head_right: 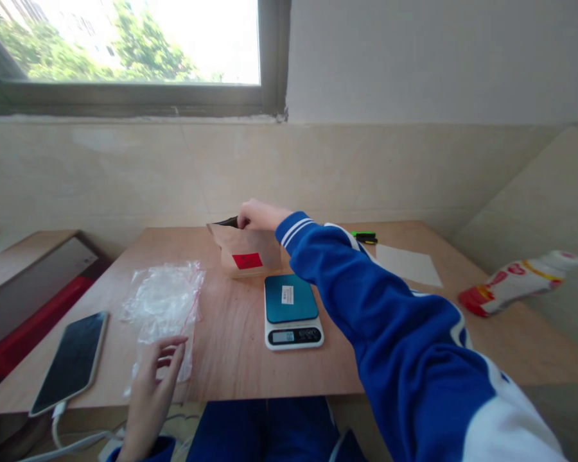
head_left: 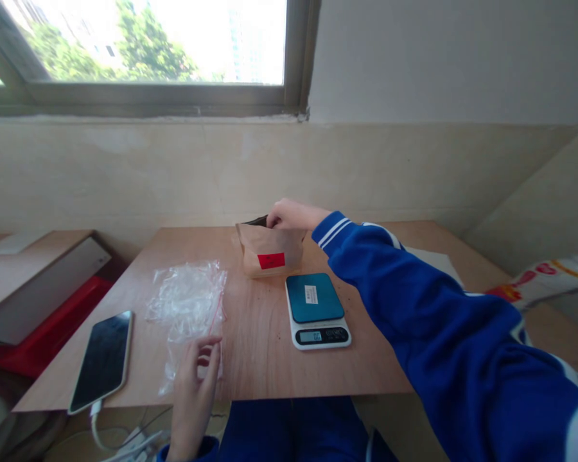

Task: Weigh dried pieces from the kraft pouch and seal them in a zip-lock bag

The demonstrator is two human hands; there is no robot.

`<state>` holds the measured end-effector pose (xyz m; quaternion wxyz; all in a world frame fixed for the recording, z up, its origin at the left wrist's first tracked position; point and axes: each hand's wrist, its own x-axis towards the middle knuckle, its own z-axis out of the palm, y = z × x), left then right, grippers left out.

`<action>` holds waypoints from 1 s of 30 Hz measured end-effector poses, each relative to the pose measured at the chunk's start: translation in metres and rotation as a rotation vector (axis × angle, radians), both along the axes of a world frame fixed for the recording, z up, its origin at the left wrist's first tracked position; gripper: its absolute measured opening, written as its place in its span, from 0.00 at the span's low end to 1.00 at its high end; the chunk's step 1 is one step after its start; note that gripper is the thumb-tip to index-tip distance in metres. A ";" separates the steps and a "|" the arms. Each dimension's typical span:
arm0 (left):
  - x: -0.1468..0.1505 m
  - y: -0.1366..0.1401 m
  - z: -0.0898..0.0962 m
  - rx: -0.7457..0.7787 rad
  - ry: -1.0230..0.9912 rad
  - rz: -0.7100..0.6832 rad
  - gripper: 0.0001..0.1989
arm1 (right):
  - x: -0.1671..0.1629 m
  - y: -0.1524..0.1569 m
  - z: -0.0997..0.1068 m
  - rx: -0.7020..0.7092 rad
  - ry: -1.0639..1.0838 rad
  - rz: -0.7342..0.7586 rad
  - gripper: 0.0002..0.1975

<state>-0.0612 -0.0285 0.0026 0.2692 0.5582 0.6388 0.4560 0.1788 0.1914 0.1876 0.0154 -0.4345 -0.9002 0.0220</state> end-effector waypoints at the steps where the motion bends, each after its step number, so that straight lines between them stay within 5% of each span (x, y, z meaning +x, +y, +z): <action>1: 0.000 0.000 -0.001 -0.002 -0.003 -0.002 0.18 | 0.001 0.001 -0.002 -0.011 0.026 -0.005 0.13; 17: -0.001 -0.002 -0.005 -0.032 -0.029 -0.012 0.19 | -0.011 -0.003 -0.010 0.053 0.135 -0.147 0.11; 25: -0.010 -0.004 -0.006 -0.024 -0.049 0.035 0.22 | 0.012 -0.030 0.005 0.378 0.607 -0.195 0.10; 28: -0.014 -0.004 -0.004 -0.052 -0.052 0.071 0.24 | 0.044 -0.056 0.006 0.309 0.877 -0.201 0.14; 30: -0.017 -0.003 -0.002 -0.055 -0.044 0.084 0.25 | 0.066 -0.075 -0.005 0.128 0.919 -0.185 0.16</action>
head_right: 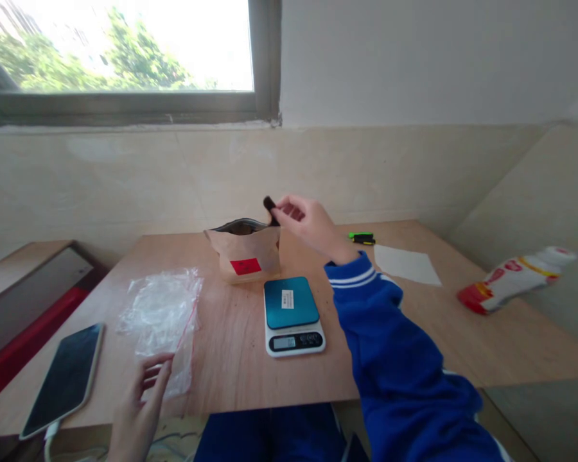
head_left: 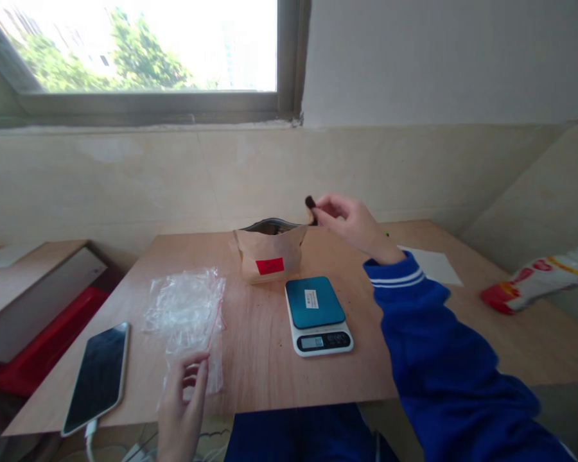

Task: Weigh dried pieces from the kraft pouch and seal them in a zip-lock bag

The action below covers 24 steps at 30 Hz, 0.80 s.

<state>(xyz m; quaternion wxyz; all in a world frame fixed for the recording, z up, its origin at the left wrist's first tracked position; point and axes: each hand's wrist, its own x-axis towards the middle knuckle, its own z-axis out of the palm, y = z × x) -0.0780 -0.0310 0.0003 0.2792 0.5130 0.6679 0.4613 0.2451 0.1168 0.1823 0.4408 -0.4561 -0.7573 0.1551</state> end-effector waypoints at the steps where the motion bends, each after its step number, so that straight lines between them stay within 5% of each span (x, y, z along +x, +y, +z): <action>1: -0.001 0.001 0.000 0.006 0.005 0.003 0.26 | 0.010 -0.008 -0.010 -0.106 -0.023 0.069 0.17; 5: 0.001 0.006 -0.001 0.042 0.011 -0.008 0.25 | 0.032 -0.024 -0.075 -0.412 -0.321 0.168 0.13; 9: 0.005 0.006 -0.005 0.033 0.015 -0.051 0.22 | 0.033 -0.021 -0.143 -0.416 -0.465 0.075 0.08; 12: 0.006 0.004 -0.008 0.036 0.029 -0.078 0.21 | 0.031 -0.017 -0.162 -0.352 -0.486 0.020 0.05; 15: 0.005 0.003 -0.008 0.036 0.027 -0.070 0.21 | 0.030 -0.015 -0.142 -0.238 -0.467 -0.039 0.05; 19: 0.006 0.005 -0.007 0.026 0.015 -0.053 0.23 | 0.018 -0.009 -0.072 -0.026 -0.306 -0.106 0.10; 24: 0.010 0.005 -0.007 0.036 -0.012 -0.070 0.23 | -0.025 0.029 -0.012 0.101 -0.333 0.127 0.11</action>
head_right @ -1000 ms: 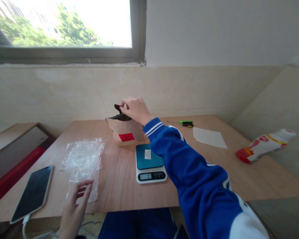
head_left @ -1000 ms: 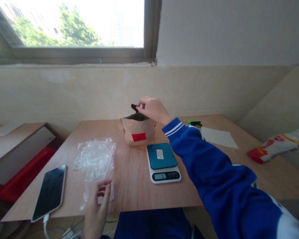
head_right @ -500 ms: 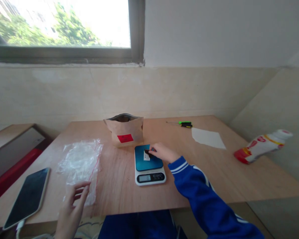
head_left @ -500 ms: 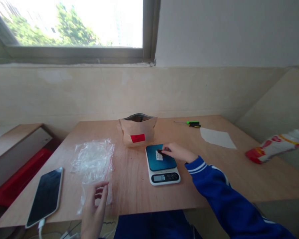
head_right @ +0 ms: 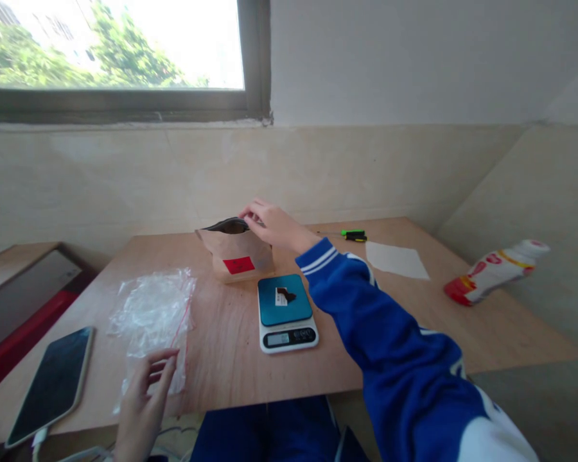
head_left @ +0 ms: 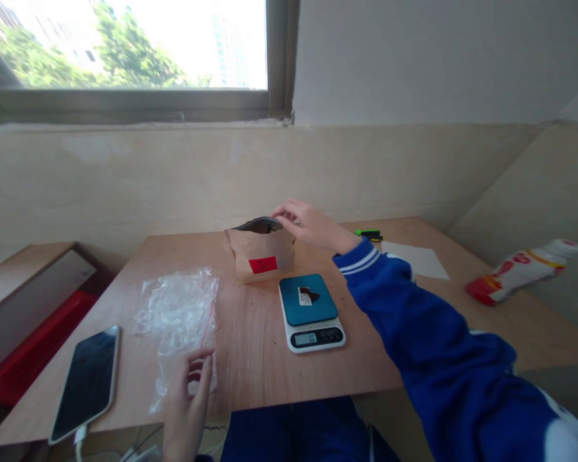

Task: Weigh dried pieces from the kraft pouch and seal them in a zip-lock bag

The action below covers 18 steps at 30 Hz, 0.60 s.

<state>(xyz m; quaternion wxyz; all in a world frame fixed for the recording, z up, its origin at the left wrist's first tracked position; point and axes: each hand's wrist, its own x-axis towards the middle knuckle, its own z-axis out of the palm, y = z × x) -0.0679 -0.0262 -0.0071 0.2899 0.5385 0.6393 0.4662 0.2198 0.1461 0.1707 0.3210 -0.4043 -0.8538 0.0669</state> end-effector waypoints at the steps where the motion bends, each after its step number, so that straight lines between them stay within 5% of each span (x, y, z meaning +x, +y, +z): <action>1: 0.000 -0.001 -0.001 0.003 -0.004 -0.001 0.23 | -0.009 0.010 0.004 0.006 -0.039 0.022 0.11; 10: -0.011 -0.002 -0.008 0.005 -0.012 0.003 0.21 | -0.035 0.045 0.002 -0.338 -0.295 0.270 0.15; 18: -0.008 -0.002 -0.011 -0.016 -0.022 -0.025 0.20 | -0.041 0.039 0.004 -0.414 -0.480 0.152 0.12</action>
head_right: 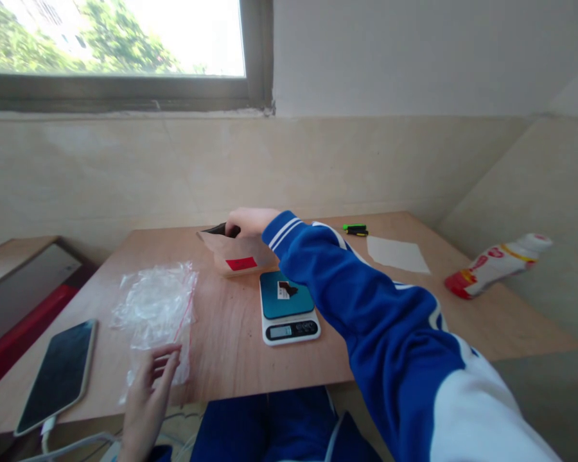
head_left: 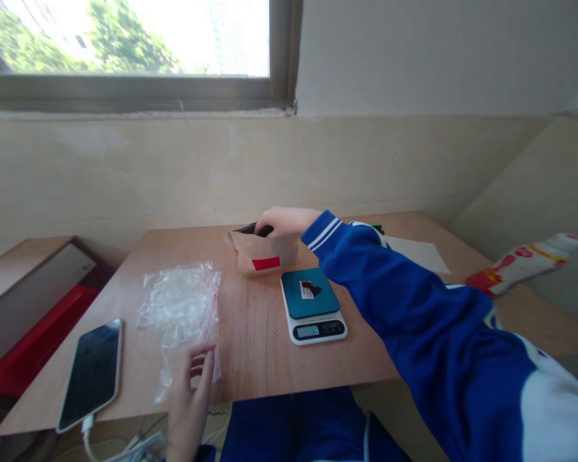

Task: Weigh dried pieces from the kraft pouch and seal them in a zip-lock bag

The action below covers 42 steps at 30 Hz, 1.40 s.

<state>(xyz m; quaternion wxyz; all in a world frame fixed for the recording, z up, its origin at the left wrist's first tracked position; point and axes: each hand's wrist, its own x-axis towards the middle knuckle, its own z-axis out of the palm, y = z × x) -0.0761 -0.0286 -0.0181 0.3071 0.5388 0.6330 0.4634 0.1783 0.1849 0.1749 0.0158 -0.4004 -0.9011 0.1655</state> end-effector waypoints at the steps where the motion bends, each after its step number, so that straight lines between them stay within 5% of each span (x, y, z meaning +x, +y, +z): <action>1: 0.001 0.000 0.001 -0.007 -0.006 -0.007 0.20 | -0.002 -0.002 0.000 -0.003 -0.051 -0.016 0.13; 8: 0.003 -0.001 0.004 -0.029 -0.009 -0.020 0.20 | -0.017 -0.018 0.005 0.065 -0.208 -0.192 0.09; 14: 0.000 -0.003 0.003 -0.036 -0.002 -0.020 0.20 | -0.015 -0.009 0.005 0.131 -0.171 -0.096 0.09; 20: 0.000 -0.004 0.006 -0.029 -0.004 -0.011 0.21 | 0.005 0.008 0.010 0.250 0.025 0.001 0.11; 29: 0.003 0.001 0.002 -0.019 -0.012 -0.035 0.20 | 0.034 -0.014 0.023 0.330 0.482 -0.152 0.09; 35: 0.004 0.001 -0.001 -0.038 -0.027 -0.049 0.21 | 0.056 -0.060 -0.010 0.253 0.821 -0.307 0.11; 42: 0.011 0.005 0.000 -0.071 -0.017 -0.051 0.22 | 0.065 -0.113 -0.091 0.261 0.339 -0.220 0.05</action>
